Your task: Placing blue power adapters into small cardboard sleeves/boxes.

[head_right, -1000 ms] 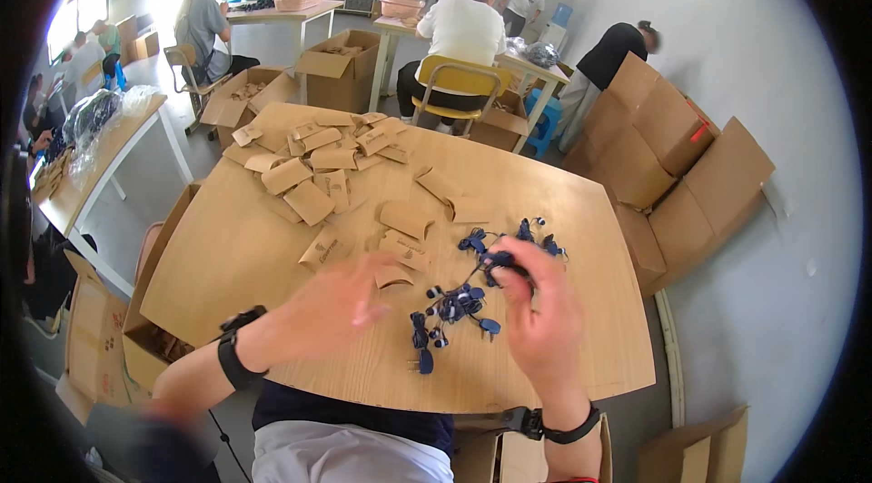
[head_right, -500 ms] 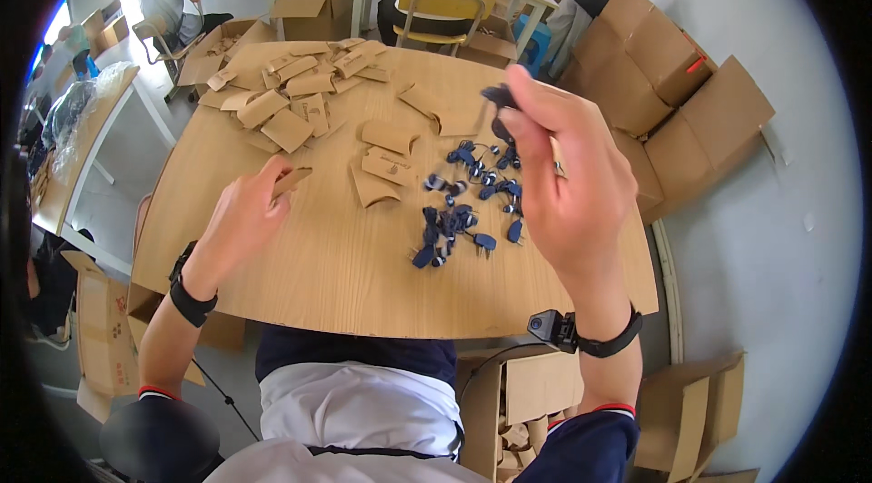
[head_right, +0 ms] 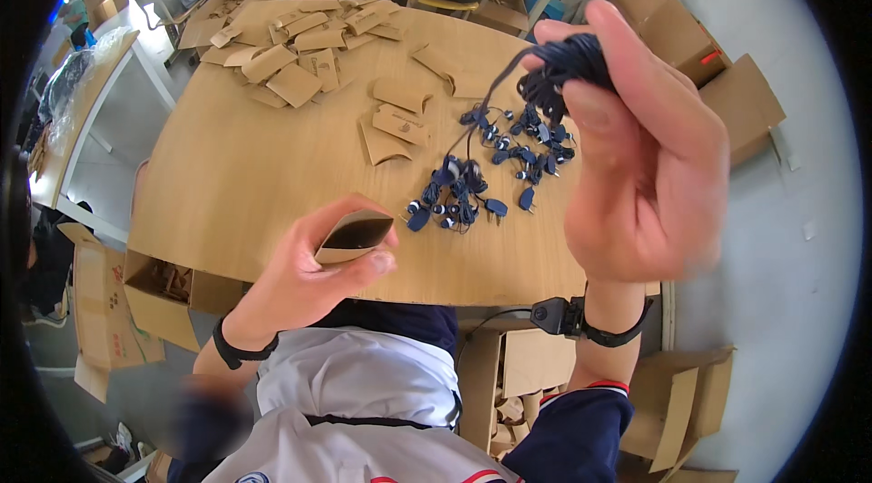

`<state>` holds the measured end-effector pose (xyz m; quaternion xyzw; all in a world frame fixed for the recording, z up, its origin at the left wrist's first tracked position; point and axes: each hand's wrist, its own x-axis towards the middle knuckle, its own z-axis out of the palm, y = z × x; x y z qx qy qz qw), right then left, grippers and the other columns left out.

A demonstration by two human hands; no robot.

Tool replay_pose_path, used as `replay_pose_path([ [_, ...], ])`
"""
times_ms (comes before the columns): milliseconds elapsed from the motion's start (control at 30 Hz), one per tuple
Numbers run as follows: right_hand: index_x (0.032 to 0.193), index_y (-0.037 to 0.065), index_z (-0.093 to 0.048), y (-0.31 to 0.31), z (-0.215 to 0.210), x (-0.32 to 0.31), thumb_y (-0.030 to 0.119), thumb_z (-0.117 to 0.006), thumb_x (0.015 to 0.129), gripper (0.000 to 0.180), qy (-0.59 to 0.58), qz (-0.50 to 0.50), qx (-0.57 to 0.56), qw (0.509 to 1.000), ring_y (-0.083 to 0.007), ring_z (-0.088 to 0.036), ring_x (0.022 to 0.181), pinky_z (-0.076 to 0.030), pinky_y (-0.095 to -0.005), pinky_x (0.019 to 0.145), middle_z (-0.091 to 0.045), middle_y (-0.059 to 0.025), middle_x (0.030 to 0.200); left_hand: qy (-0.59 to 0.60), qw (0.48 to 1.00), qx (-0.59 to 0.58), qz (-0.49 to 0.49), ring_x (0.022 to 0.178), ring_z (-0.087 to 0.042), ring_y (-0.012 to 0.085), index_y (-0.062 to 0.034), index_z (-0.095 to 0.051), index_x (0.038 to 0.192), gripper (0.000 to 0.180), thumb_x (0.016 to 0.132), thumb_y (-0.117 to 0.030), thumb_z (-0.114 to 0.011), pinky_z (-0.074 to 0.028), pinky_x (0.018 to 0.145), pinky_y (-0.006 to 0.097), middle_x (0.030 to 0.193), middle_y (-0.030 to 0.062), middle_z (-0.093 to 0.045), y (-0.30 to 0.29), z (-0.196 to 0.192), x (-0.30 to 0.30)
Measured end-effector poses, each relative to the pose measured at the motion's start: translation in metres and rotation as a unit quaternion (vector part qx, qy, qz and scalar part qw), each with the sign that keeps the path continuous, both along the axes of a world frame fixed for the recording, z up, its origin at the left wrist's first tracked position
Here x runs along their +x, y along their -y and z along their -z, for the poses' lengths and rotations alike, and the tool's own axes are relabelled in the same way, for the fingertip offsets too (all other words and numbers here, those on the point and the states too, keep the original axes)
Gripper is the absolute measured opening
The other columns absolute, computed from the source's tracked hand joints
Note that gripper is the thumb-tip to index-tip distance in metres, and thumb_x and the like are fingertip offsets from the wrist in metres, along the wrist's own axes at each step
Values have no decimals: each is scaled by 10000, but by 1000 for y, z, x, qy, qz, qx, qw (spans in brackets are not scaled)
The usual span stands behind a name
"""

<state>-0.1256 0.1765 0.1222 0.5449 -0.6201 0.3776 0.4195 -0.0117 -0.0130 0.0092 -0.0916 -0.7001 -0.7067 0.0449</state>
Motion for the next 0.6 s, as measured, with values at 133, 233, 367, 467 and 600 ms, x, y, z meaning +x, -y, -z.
replay_pose_path([
  [133,1231,-142,-503,-9,-8,6,133,-537,981,373,-17,-127,97,987,-330,-684,741,-589,-427,675,-656,-312,923,15,1000,8,22,803,-533,79,-30,-604,985,188,852,-132,-690,-449,765,250,865,-1,-606,-7,-6,1],
  [233,1278,-63,-501,-5,-3,21,155,-529,985,367,13,-149,158,976,-337,-684,736,-583,-415,651,-654,-308,906,-10,999,-23,42,798,-545,110,-13,-603,996,221,833,-125,-700,-455,761,267,855,39,-609,-4,-12,10],
  [367,1242,-54,-544,1,14,43,111,-559,961,327,137,-224,199,944,-347,-692,793,-583,-416,710,-663,-298,955,-64,996,13,65,814,-573,129,6,-603,1017,240,811,-71,-699,-463,764,279,876,75,-625,-4,-3,17],
  [467,1215,-47,-576,10,43,52,78,-581,943,300,234,-231,172,929,-355,-699,836,-582,-417,754,-669,-290,992,-79,995,36,45,841,-582,120,0,-607,1054,264,829,-90,-709,-468,780,284,912,60,-643,-4,-2,25],
  [600,1054,40,-708,22,61,50,-91,-721,707,370,228,-163,99,955,-240,-679,737,-512,-285,598,-721,-146,973,1,982,172,75,855,-594,118,-5,-605,1118,308,850,-109,-715,-474,779,279,964,51,-659,-10,6,20],
])
